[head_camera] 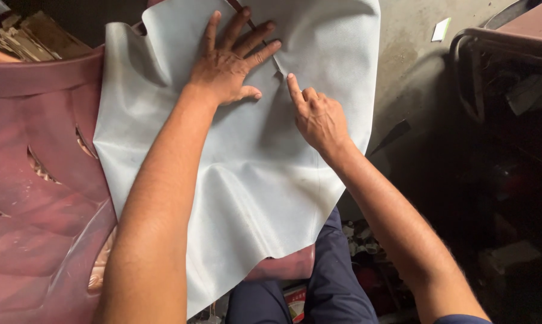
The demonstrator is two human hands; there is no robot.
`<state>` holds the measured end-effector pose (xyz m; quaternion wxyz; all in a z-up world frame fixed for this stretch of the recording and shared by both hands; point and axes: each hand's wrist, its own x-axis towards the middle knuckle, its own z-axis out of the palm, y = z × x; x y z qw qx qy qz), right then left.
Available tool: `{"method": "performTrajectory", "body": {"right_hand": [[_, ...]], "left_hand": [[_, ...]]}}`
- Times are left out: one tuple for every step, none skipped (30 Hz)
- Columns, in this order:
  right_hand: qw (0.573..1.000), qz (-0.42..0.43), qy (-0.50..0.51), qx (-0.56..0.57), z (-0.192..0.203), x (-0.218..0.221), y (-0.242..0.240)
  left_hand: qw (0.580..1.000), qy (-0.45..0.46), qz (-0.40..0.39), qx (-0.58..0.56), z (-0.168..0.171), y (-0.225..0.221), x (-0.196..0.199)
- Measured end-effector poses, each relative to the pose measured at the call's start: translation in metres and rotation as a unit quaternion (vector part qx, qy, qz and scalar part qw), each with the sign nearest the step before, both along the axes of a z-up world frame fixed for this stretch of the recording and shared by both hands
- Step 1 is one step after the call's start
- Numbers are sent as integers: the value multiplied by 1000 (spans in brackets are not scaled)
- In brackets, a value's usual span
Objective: Replacing the upholstery fabric on a motorcycle seat using cutting and stapling tools.
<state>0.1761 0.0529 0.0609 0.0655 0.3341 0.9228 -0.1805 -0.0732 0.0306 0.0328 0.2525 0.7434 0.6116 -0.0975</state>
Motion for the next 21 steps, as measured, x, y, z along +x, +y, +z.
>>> {"method": "performTrajectory", "body": {"right_hand": [[1000,-2,-17,-5,-1,-1,-3],[999,-4,-32,-9,-1,-2,-4],[999,-3,-32,-9,-2,-4,-7],[999,-4,-43,0,-3,-4,-10],[999,-5,-53,9,-3,-5,-14],[998,-4,-54,11,-3,-5,-15],[998,-5,-56,16,-4,-5,-17],[998,-6,-59,19,-3,-3,-20],[998,-6,-61,18,-2,-4,-20],[997,-6,-71,10,-1,-5,-22],[997,-6,-81,2,0,-6,-23],[997,-8,-82,1,-1,-5,-22],[997,-4,-82,0,-1,-4,-20],[997,-2,-82,-1,-2,-3,-20],[996,-5,-85,-3,-1,1,-21],[997,-4,-76,0,-1,2,-21],[998,-3,-68,2,-1,4,-21],[998,-3,-68,4,-2,7,-22],[998,-6,-66,1,-3,10,-24],[998,-9,-64,-2,-3,13,-26],[998,-9,-64,-2,-3,14,-27]], "left_hand": [[1000,0,1,-1,-1,-1,1],[1000,1,2,0,-2,0,1],[1000,2,3,0,-2,0,-1],[1000,-8,2,-4,-3,0,-2],[1000,-17,1,-8,-4,0,-3],[1000,-19,1,-6,-3,1,-3],[1000,-13,2,-7,-2,2,-3],[1000,-9,1,-10,-1,1,-1],[1000,-12,1,-11,-2,1,-2],[1000,-12,2,-6,-2,0,-2],[1000,-13,3,-1,-3,-1,-2],[1000,-14,1,-1,-2,0,-3],[1000,-13,3,-3,-1,0,-3],[1000,-13,4,-6,-1,1,-2],[1000,-16,1,-7,-3,0,-2],[1000,-6,-4,3,-5,-2,-2],[1000,3,-10,14,-7,-3,-3],[1000,2,-11,15,-7,-2,-3],[1000,10,-12,14,-6,-1,-2],[1000,19,-13,11,-6,-2,-2],[1000,18,-13,11,-7,-2,-1]]}}
